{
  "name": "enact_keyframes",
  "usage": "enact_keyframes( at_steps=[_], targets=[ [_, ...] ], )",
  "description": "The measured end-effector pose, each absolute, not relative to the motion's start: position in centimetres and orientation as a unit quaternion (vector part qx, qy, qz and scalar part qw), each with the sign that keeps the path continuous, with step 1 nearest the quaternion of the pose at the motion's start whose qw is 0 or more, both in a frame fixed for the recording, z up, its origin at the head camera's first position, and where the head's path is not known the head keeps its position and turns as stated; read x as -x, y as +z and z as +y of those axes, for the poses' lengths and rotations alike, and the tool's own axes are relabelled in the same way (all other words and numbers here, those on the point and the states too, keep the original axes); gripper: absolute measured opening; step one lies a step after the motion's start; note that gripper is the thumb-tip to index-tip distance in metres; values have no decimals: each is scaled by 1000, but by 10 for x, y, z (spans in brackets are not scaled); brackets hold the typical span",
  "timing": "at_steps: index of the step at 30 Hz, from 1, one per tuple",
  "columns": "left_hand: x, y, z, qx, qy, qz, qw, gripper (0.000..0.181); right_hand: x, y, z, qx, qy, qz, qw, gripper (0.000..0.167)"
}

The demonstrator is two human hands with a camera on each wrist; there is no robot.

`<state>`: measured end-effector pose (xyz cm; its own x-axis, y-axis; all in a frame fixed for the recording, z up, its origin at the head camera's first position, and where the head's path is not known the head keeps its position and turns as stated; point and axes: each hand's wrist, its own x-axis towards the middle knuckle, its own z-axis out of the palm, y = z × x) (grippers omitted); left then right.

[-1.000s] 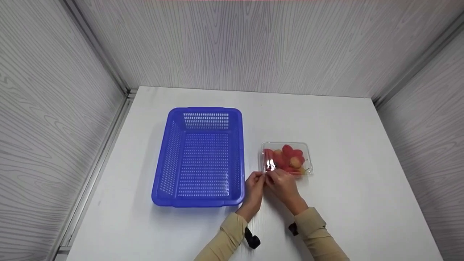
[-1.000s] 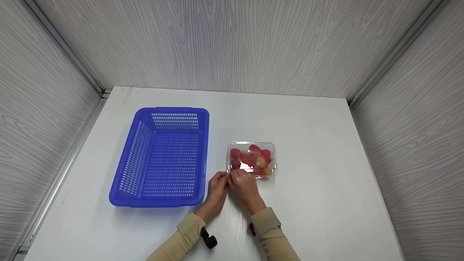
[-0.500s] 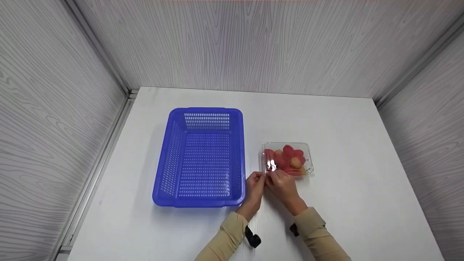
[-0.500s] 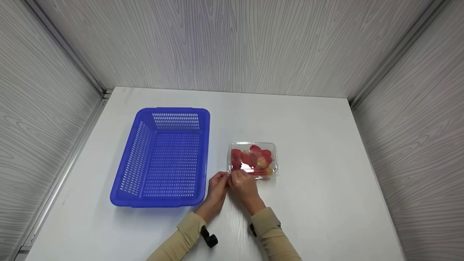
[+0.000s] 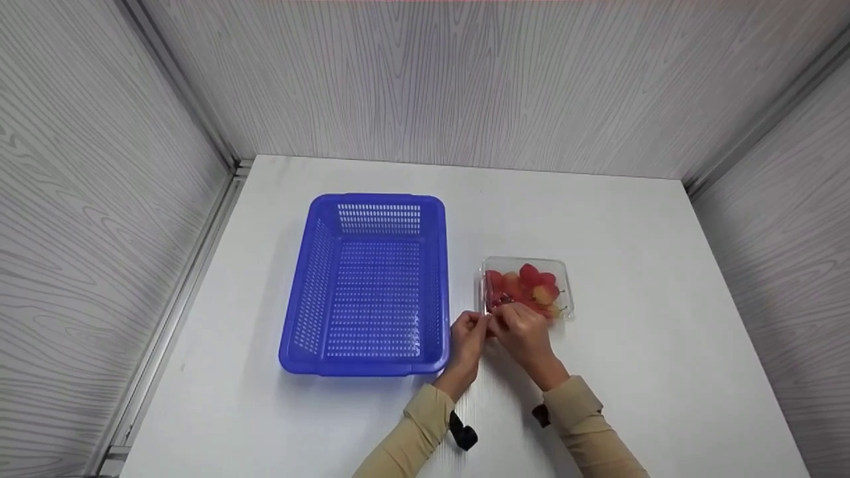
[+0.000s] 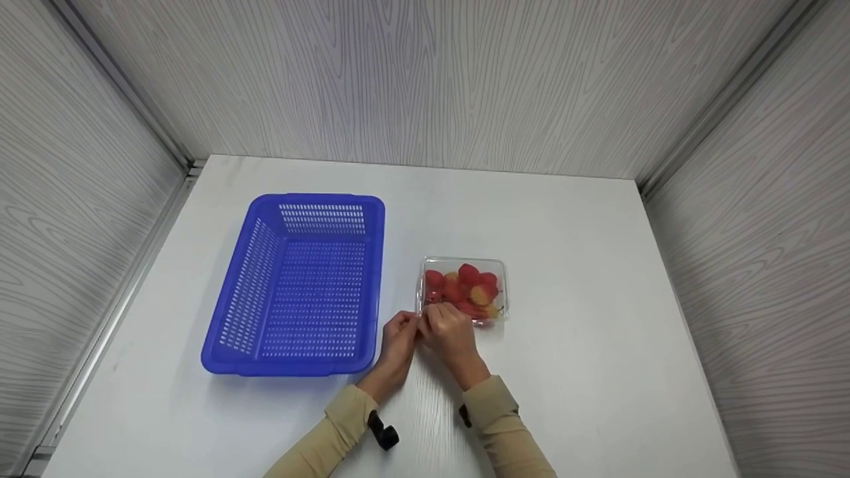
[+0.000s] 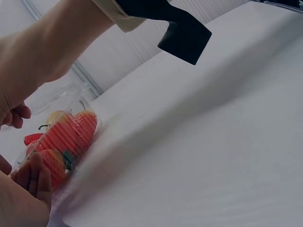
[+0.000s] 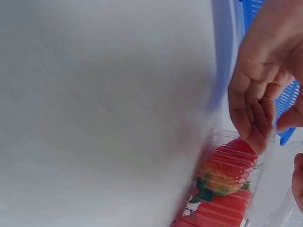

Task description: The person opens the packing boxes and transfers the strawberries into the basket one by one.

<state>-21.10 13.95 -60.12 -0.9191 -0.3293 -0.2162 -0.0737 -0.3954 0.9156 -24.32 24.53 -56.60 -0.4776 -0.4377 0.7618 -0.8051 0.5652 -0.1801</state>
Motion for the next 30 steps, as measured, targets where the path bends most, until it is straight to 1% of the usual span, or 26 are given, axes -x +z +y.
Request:
enact_keyframes(
  at_steps=[6, 13, 15, 19, 23, 26, 30],
  targets=[
    [211, -603, 140, -179, -824, -533, 72, 5, 243, -565, 247, -363, 271, -823, 342, 26],
    [211, -605, 139, -177, -828, -526, 77, 5, 238, -577, 248, -370, 259, -838, 305, 21],
    [211, -604, 139, -176, -832, -520, 76, 6, 237, -579, 251, -374, 262, -838, 299, 22],
    [210, -603, 140, -179, -853, -485, 77, 6, 237, -576, 265, -369, 281, -832, 304, 24],
    [206, -602, 147, -198, -867, -450, 83, 10, 240, -570, 295, -339, 301, -834, 315, 20],
    [199, -604, 158, -196, -873, -443, 63, 13, 244, -567, 322, -310, 294, -845, 321, 17],
    [190, -606, 182, -161, -886, -435, -9, 9, 247, -567, 353, -276, 271, -865, 321, 13]
  ],
)
